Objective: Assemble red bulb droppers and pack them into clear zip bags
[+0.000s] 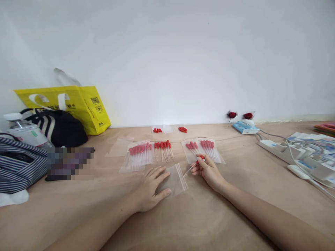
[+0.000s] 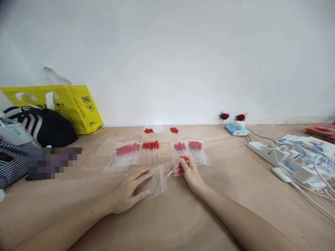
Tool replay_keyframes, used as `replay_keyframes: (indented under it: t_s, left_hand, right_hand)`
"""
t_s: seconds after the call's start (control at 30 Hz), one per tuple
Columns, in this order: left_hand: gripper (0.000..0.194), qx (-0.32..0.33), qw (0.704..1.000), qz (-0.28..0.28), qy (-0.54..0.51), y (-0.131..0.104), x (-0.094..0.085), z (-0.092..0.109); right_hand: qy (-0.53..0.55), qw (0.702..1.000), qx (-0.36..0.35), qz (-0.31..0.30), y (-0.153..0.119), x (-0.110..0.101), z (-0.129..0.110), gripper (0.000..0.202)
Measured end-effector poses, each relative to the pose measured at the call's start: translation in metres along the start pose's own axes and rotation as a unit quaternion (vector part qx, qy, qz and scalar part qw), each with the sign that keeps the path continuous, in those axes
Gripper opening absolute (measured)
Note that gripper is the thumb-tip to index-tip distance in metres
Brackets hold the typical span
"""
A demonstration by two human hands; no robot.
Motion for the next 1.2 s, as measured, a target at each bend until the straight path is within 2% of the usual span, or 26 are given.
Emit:
replay_keyframes:
  t_s: [0.13, 0.27, 0.4, 0.73, 0.87, 0.97, 1.03, 1.13, 1.2]
  left_hand:
    - [0.049, 0.014, 1.0, -0.012, 0.014, 0.001, -0.001, 0.005]
    - [0.042, 0.048, 0.997, -0.045, 0.027, 0.003, 0.001, 0.011]
    - [0.038, 0.051, 0.998, -0.046, 0.018, 0.003, 0.003, 0.01]
    - [0.038, 0.046, 0.998, -0.042, 0.009, 0.003, 0.004, 0.007]
    - [0.039, 0.049, 0.998, -0.044, 0.009, 0.003, 0.006, 0.007]
    - [0.044, 0.05, 0.998, -0.023, -0.006, 0.003, 0.002, 0.01]
    - [0.046, 0.047, 0.999, 0.011, -0.022, 0.004, -0.004, 0.011]
    - [0.037, 0.047, 0.996, 0.069, -0.03, 0.005, -0.015, 0.013]
    - [0.03, 0.05, 0.994, 0.095, -0.009, 0.005, -0.019, 0.014]
  right_hand:
    - [-0.013, 1.0, 0.003, -0.005, -0.004, 0.006, 0.0, 0.041]
    - [-0.035, 0.997, -0.023, 0.059, -0.003, -0.006, -0.007, 0.04]
    - [-0.03, 0.996, -0.017, 0.083, 0.0, -0.015, -0.007, 0.034]
    - [-0.017, 0.999, 0.005, 0.045, -0.001, -0.007, -0.001, 0.033]
    - [-0.009, 1.0, 0.029, 0.001, -0.002, 0.003, 0.003, 0.033]
    - [-0.053, 0.997, 0.036, -0.05, -0.003, 0.011, 0.006, 0.031]
    - [-0.122, 0.989, 0.01, -0.078, -0.005, 0.015, 0.005, 0.028]
    - [-0.253, 0.961, -0.059, -0.097, -0.009, 0.018, -0.001, 0.021]
    - [-0.297, 0.946, -0.084, -0.096, -0.011, 0.018, -0.003, 0.02]
Point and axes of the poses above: each hand's wrist, its own y-axis towards the middle knuckle, its own x-axis out of the palm, z = x × y, the point moved 8 cm from there along y, towards the middle knuckle, and after that the axes turned 8 degrees about x, right-handed, at the moved point
